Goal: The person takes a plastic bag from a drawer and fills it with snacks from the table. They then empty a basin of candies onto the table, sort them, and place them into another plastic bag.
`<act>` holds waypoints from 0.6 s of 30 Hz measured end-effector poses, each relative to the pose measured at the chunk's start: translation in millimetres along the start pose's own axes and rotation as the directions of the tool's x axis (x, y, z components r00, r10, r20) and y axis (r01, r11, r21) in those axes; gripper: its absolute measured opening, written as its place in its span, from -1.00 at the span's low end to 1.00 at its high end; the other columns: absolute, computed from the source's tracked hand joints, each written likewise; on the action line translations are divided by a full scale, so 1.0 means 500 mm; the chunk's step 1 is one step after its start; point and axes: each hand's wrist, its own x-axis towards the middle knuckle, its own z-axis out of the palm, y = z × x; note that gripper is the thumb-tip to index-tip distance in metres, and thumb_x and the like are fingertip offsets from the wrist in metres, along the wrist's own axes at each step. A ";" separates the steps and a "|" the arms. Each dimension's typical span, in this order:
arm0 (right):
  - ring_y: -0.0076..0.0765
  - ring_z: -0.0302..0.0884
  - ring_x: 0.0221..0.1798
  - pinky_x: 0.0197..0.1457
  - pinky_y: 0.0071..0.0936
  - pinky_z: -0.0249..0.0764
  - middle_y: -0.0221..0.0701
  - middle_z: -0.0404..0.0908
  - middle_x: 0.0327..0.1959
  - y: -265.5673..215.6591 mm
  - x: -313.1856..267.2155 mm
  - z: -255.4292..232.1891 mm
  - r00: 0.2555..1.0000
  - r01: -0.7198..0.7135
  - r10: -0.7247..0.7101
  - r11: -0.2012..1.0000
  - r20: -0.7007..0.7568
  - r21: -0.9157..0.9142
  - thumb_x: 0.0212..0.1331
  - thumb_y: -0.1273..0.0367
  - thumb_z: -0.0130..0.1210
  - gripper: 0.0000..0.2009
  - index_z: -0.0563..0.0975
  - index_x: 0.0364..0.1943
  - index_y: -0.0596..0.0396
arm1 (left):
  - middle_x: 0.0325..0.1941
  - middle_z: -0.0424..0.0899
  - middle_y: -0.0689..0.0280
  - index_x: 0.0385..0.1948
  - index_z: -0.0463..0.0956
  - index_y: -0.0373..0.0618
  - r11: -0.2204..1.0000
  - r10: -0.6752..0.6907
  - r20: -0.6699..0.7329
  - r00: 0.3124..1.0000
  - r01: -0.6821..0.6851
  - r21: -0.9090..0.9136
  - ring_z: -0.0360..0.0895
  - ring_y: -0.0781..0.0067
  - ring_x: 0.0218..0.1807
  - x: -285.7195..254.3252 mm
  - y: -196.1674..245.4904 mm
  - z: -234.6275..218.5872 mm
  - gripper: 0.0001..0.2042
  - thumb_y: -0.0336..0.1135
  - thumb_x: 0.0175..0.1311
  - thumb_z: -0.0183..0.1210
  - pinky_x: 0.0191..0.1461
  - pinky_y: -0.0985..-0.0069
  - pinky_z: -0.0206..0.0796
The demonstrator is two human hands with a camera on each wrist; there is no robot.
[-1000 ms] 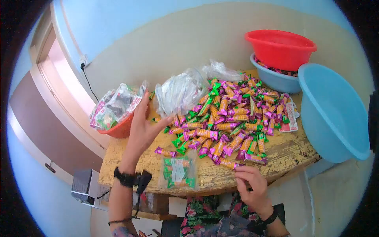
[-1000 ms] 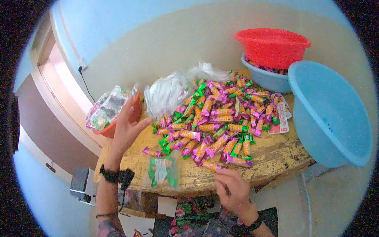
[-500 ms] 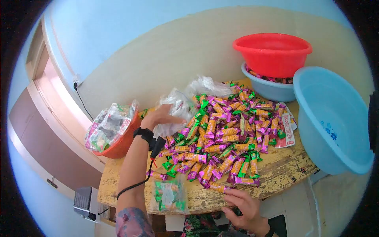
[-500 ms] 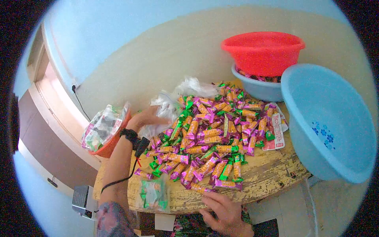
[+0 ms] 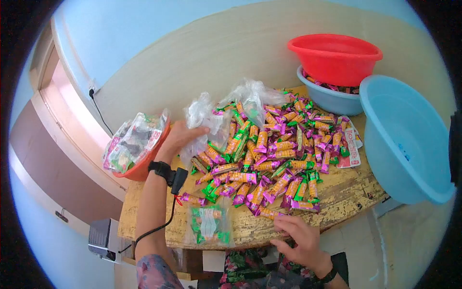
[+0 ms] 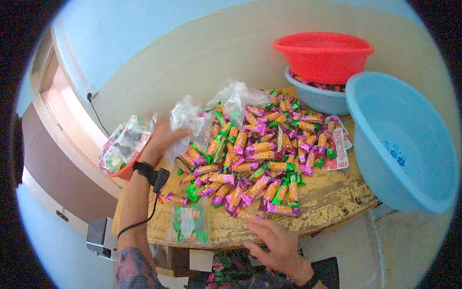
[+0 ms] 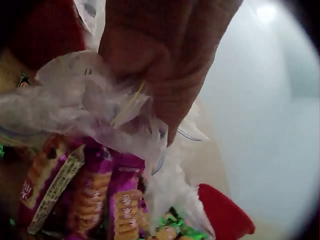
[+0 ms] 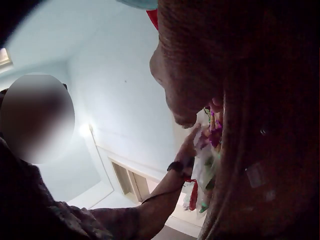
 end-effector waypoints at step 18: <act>-0.15 0.73 -0.13 -0.03 -0.33 0.65 -0.20 0.71 -0.08 -0.025 -0.009 0.023 0.995 -0.074 0.073 0.997 -0.073 -0.008 0.12 0.57 0.30 -0.77 0.65 -0.11 0.15 | 0.09 0.72 0.27 0.26 0.48 -0.20 0.689 -0.036 -0.198 0.980 -0.119 -0.714 0.71 0.35 0.02 -0.367 -0.094 -0.193 -0.52 -0.28 0.36 0.35 0.12 0.35 0.61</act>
